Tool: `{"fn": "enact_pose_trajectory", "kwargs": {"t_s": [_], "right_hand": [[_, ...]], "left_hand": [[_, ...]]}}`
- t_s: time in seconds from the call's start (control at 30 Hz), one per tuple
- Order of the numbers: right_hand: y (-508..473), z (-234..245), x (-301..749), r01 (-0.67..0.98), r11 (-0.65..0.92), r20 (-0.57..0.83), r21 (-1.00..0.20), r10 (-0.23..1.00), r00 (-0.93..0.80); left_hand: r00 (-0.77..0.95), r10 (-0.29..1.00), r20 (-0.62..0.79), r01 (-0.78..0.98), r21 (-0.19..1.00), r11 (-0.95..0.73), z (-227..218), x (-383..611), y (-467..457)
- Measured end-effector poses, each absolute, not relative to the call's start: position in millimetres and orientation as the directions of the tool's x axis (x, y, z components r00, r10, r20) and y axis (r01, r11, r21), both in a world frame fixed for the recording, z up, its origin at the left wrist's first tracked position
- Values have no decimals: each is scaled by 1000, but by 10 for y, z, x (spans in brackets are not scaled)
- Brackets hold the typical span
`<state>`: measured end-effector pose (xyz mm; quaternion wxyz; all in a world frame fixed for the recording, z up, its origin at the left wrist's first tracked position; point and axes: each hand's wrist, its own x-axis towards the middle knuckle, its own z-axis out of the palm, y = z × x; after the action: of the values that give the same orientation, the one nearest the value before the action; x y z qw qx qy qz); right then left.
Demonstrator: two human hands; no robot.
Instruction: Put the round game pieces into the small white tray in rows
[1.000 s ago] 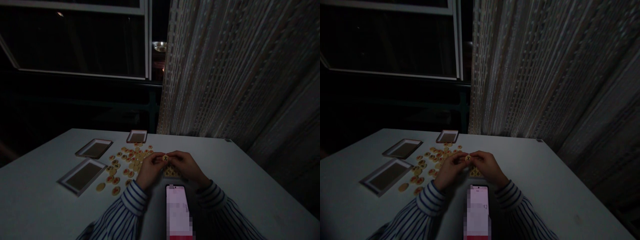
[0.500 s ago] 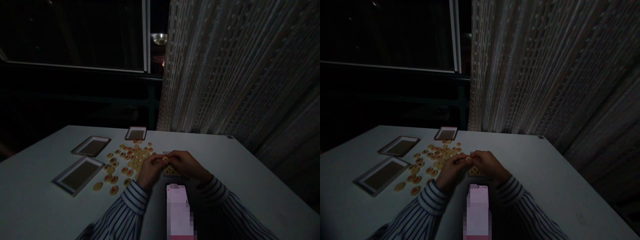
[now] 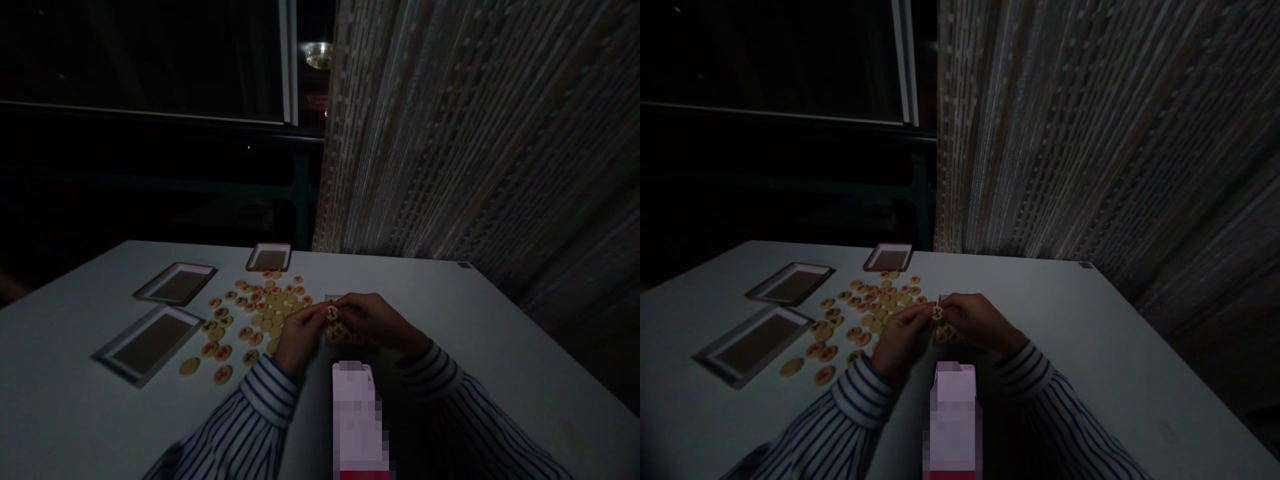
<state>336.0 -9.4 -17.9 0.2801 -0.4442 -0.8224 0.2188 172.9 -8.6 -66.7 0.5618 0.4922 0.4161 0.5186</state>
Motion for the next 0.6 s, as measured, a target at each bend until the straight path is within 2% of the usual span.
{"fn": "enact_pose_trajectory", "kwargs": {"t_s": [0.2, 0.4, 0.6], "right_hand": [[-78, -182, 3356, 671, 591, 309, -447, 807, -504], [-52, -246, 3350, 708, 645, 347, -288, 759, -551], [-43, -284, 3333, 683, 685, 403, -254, 717, -568]], "left_hand": [[11, 1000, -11, -226, 974, 13, -602, 1755, -119], [-3, 1000, -7, -244, 970, 6, -627, 1762, -104], [-21, 1000, 2, -227, 974, -6, -644, 1765, -99]]}}
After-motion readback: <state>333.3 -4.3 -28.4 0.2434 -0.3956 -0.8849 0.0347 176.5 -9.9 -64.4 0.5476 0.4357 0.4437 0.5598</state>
